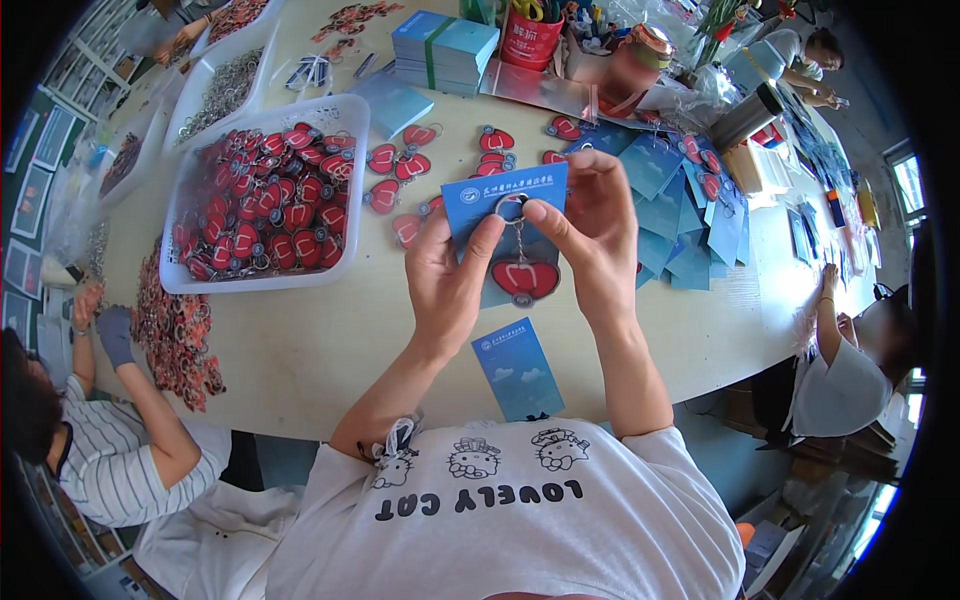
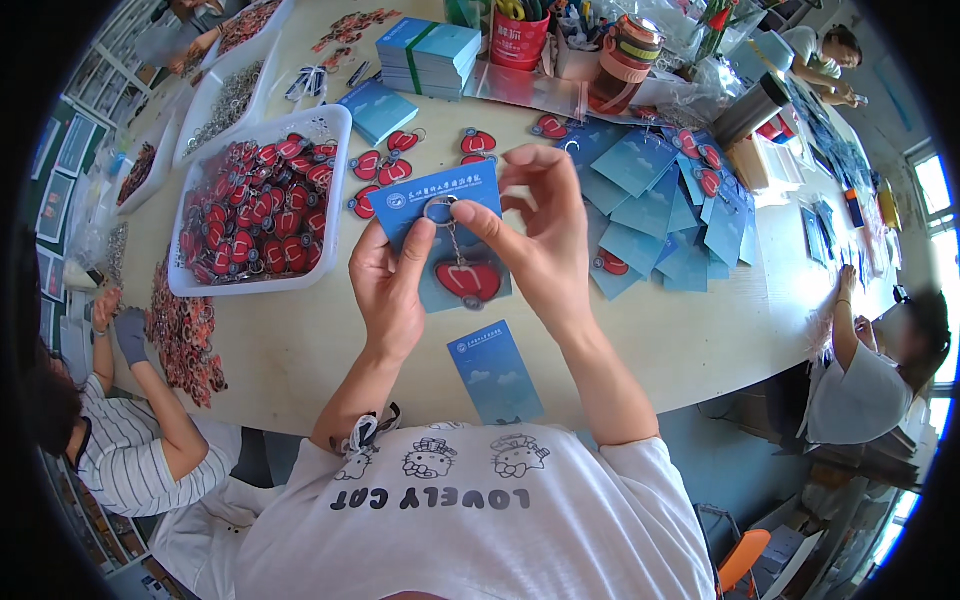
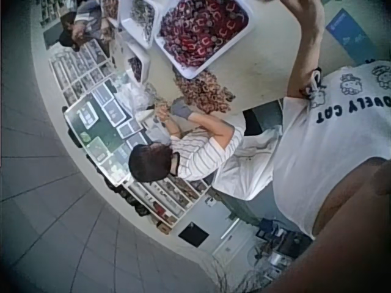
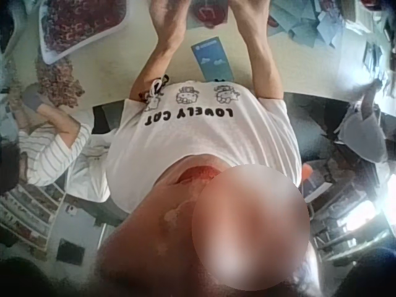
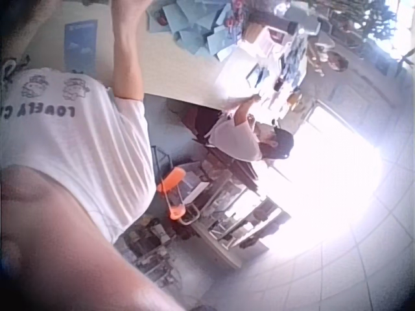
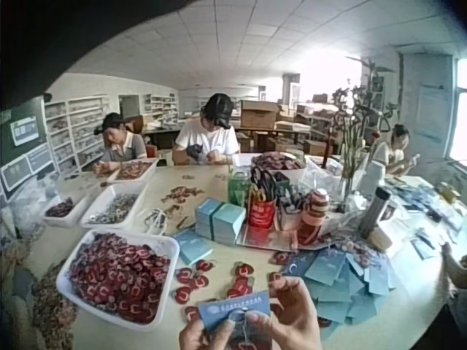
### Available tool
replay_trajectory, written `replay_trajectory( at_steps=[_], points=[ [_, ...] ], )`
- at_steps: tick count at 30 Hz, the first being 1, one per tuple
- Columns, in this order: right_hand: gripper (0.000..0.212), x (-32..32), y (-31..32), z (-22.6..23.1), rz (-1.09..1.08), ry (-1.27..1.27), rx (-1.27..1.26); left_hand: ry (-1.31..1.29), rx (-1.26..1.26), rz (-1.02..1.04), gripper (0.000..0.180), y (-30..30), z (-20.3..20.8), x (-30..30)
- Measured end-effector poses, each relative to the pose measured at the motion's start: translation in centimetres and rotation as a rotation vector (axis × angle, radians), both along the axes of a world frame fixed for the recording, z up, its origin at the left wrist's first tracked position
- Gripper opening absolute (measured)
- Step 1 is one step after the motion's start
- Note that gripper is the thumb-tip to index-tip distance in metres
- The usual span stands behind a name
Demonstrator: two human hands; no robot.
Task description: The person assembles heart-shaped keychains by attaching them to blue cardboard tags. They pick up a keychain from a pile on the table, thread the metal ring through a hole in the tag, and place the finished unit into a growing stack. The process is repeated continuously throughout the clip.
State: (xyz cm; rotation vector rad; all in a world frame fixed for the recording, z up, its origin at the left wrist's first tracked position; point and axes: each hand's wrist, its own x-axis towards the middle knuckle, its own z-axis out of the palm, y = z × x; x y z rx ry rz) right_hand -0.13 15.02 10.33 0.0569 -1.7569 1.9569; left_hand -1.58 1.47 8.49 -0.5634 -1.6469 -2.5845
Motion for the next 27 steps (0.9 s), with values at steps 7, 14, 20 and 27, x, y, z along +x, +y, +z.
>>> replay_trajectory(
  at_steps=[7,14,20,27],
  points=[
    [0.028,0.8,-1.1,-0.5,0.176,-0.182,0.036,0.041,-0.079,0.051,0.030,0.4,-1.3,0.4],
    [0.043,2.9,7.2,-1.8,-0.082,-0.239,0.005,0.436,-0.839,0.039,0.072,-1.3,-5.0,1.4],
    [0.053,3.5,22.7,0.1,-0.868,-0.389,0.807,0.445,-1.310,-0.238,0.061,-3.1,-7.3,5.5],
    [0.033,-3.7,8.4,-3.6,-0.099,-0.081,1.062,0.470,-1.206,-0.384,0.056,-3.2,-9.0,7.2]
  ],
)
